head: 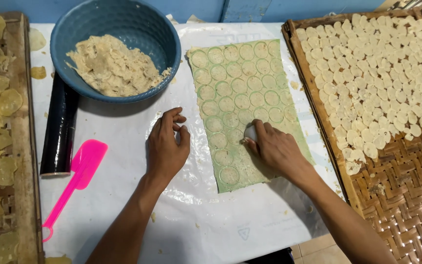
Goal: Rolling out cracker dough and using a circular mold to cut out individual crackers.
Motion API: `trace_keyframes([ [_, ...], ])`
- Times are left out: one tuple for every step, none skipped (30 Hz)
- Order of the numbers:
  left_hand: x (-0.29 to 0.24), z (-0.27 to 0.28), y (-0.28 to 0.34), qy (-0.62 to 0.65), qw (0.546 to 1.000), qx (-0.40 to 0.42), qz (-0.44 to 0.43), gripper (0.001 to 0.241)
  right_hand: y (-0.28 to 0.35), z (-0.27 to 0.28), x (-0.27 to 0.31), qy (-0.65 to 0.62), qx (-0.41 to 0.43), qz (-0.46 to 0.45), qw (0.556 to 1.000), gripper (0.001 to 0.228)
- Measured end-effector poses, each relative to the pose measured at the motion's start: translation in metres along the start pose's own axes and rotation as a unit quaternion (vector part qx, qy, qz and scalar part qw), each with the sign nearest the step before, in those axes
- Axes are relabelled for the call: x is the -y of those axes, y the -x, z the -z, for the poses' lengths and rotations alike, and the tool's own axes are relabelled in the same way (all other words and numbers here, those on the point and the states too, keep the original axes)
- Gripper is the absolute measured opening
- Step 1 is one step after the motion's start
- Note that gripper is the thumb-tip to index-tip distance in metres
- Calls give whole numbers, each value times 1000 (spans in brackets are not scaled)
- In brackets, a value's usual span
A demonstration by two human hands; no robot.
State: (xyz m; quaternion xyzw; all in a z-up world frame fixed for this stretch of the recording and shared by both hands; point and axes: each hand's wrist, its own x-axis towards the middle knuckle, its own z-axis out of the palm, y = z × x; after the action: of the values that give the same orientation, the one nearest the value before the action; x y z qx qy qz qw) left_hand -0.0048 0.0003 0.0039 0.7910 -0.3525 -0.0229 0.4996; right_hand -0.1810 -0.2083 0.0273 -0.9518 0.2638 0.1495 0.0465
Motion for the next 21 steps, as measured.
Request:
trace_keyframes([
  [-1,0,-1,1,1000,-1,-5,36,3,8,-2,0,-5,-1,1000,51],
  [-1,1,0,2,1000,1,1,36,7,15,-3,-48,-10,-35,998,45],
  [-1,1,1,3,1000,3,6,36,10,22,-5,-97,-15,-68,993,41],
  [0,1,0,5,1000,2,6,36,13,21,-14,-96,-15,-69,993,41],
  [0,1,-1,3,1000,2,6,36,16,20,-25,-80,-36,-63,994,41],
  [0,0,0,1,1000,5,7,36,20,18,-35,-64,-55,-58,995,42],
  [1,-1,1,2,1000,6,8,36,23,21,-33,-64,-53,-59,995,42],
  [1,-1,0,-2,1000,4,5,36,26,25,-31,-56,-44,-60,996,42],
  [1,-2,0,-5,1000,1,1,35,28,29,-29,-47,-36,-60,996,43],
  [0,-2,-1,-4,1000,2,0,35,28,28,-29,-47,-36,-62,996,43],
  [0,-1,-1,-3,1000,7,6,35,27,28,-30,-39,-30,-52,997,44],
  [-1,0,-1,-4,1000,13,13,36,26,26,-29,-32,-23,-41,998,44],
  [-1,-1,-1,-5,1000,14,13,36,25,28,-27,-33,-23,-41,998,44],
  [-1,0,-1,-3,1000,12,13,35,25,30,-24,-31,-20,-38,999,44],
  [-1,0,-1,-1,1000,11,14,35,24,32,-21,-30,-17,-35,999,44],
  [-1,-1,-1,-2,1000,13,14,35,22,30,-21,-32,-16,-36,999,44],
  [-1,-1,-1,-1,1000,14,16,36,21,29,-21,-19,-15,-32,999,44],
  [0,-2,-1,1,1000,15,18,36,19,27,-21,-5,-14,-28,999,44],
  [-1,-1,-2,1,1000,17,18,36,15,17,-24,-7,-12,-30,999,44],
  [-1,-1,-2,2,1000,17,17,36,11,7,-28,13,-21,-31,999,45],
  [-2,-1,-2,2,1000,17,16,36,8,-3,-31,34,-29,-32,999,47],
])
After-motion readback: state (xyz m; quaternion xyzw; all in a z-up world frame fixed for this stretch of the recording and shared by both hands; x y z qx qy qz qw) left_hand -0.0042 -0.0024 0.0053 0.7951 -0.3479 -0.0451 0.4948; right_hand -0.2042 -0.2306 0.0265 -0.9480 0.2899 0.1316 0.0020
